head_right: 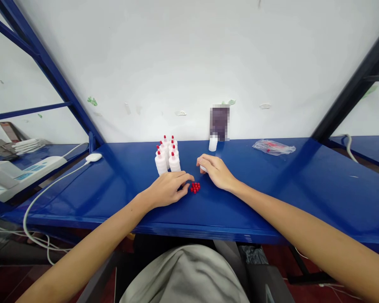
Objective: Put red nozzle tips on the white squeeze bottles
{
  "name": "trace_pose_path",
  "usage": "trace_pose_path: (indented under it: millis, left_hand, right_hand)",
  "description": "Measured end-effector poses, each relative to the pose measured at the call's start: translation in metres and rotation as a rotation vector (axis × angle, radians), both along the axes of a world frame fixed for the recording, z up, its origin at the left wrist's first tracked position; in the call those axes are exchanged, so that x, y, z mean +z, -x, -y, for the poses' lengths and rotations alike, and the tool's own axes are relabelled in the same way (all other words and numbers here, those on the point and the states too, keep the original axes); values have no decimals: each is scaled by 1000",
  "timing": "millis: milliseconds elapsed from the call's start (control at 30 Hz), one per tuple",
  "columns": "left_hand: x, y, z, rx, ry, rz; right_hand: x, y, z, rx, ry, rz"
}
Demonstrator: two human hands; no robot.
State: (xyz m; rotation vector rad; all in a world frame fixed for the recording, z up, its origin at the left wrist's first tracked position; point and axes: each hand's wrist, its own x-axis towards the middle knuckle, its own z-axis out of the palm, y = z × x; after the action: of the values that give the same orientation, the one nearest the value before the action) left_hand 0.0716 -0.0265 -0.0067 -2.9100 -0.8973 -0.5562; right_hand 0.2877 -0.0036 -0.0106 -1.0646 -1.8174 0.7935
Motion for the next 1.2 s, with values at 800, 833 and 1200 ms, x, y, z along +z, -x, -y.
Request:
trace_pose_path:
  millis: [800, 833, 1200]
  left_hand:
    - [-5, -3, -3, -143, -82, 461]
    - [-6, -3, -3, -142, -90, 475]
    - [-11, -4, -4, -153, -111, 547]
  right_hand:
    - [10, 10, 23, 160, -288, 236]
    - [10, 10, 24, 143, -290, 244]
    - [12, 10, 27, 74, -349, 342]
